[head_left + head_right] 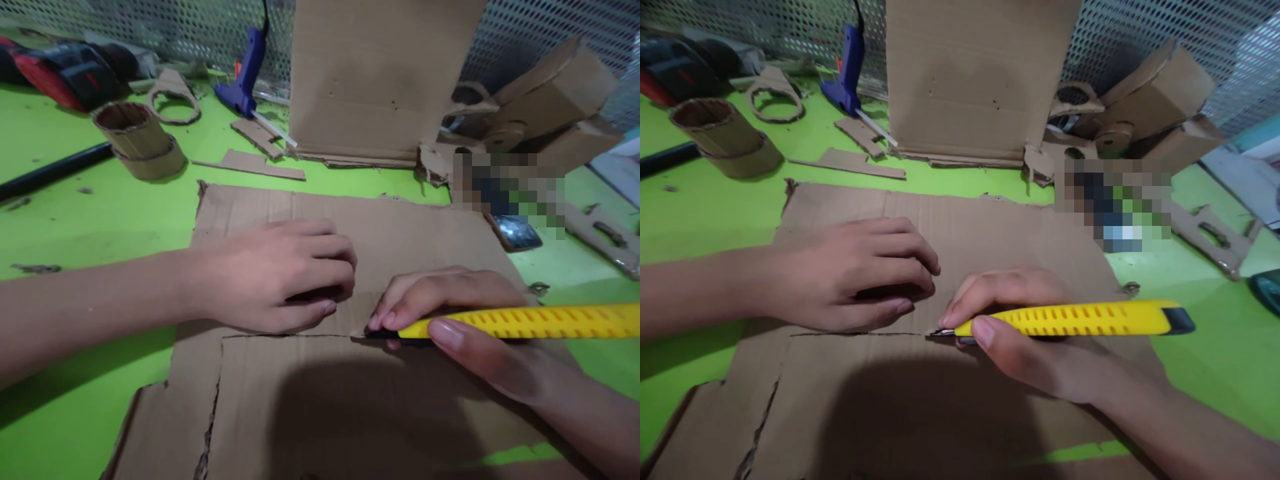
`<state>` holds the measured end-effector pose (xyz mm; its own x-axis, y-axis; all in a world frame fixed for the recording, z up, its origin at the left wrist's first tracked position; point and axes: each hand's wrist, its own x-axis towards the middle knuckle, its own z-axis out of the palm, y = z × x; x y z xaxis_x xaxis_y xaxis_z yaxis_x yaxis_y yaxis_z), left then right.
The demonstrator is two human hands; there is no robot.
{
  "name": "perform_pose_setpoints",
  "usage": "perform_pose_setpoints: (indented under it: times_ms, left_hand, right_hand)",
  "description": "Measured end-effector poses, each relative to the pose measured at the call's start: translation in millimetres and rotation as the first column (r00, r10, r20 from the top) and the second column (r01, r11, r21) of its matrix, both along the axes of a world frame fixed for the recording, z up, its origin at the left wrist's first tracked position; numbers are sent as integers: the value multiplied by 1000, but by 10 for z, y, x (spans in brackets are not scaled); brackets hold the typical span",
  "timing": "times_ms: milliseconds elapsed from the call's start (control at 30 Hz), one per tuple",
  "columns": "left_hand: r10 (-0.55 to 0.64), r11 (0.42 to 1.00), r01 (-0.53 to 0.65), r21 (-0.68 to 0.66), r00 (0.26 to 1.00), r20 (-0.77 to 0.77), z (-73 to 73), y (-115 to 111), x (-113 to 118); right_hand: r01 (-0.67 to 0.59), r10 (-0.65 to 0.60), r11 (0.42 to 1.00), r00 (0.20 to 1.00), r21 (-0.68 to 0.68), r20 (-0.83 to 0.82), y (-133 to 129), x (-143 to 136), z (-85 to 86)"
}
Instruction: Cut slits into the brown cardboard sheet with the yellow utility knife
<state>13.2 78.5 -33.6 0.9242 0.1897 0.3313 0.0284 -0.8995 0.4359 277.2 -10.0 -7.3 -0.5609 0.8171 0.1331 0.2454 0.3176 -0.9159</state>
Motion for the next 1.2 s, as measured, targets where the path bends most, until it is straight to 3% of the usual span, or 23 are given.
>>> perform_pose_setpoints:
  times_ms: [200,600,1200]
  left_hand:
    - [0,1000,0,-1,1000,-11,4,1,14]
    - [4,1000,-4,0,1000,-14,8,-5,11]
    - [6,1000,-6,10,1000,-8,0,0,14]
  right_hand:
    - [9,-11,974,1000,228,7,-36,-240,-72]
    - [-28,25,999,998,42,61,-45,10,19]
    - [-51,41,990,997,130,72,-37,-6,37]
